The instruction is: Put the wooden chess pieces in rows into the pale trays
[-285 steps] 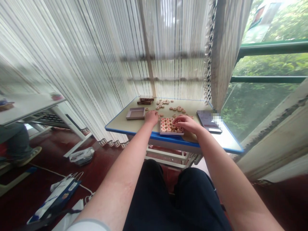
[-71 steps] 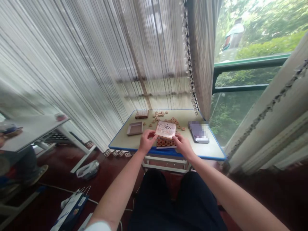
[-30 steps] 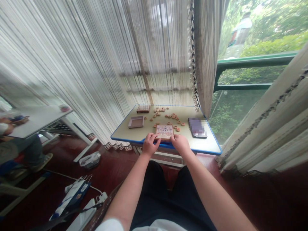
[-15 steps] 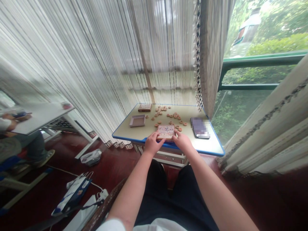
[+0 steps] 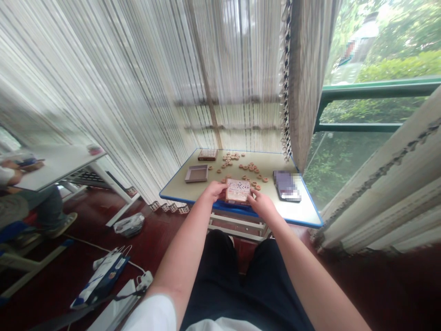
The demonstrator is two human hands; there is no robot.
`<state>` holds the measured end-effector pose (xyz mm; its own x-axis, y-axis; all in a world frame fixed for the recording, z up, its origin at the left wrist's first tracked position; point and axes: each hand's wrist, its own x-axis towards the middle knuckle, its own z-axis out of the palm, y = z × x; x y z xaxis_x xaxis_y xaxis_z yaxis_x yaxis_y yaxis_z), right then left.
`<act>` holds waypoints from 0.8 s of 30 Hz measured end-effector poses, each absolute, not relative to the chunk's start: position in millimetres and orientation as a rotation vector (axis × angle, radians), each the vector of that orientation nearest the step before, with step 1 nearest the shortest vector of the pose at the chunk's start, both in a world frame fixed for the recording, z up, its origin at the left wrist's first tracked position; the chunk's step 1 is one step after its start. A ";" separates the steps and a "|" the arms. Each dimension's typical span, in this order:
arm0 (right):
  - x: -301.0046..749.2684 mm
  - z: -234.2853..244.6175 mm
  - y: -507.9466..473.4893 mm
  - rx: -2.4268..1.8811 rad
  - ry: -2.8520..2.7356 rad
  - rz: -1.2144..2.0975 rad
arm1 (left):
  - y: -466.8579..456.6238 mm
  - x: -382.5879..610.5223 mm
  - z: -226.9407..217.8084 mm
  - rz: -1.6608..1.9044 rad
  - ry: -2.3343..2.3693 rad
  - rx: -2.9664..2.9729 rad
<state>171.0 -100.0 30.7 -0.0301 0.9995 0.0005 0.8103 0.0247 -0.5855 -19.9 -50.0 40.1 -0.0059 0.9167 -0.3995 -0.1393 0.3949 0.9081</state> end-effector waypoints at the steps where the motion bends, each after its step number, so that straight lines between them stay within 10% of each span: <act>1: 171.9 30.5 -100.3 -1.838 -1.885 0.621 | -49.2 -19.3 40.9 0.948 1.260 0.764; 24: 255.4 60.9 -44.4 -1.366 -1.198 1.306 | 7.6 58.0 68.3 1.124 1.027 0.646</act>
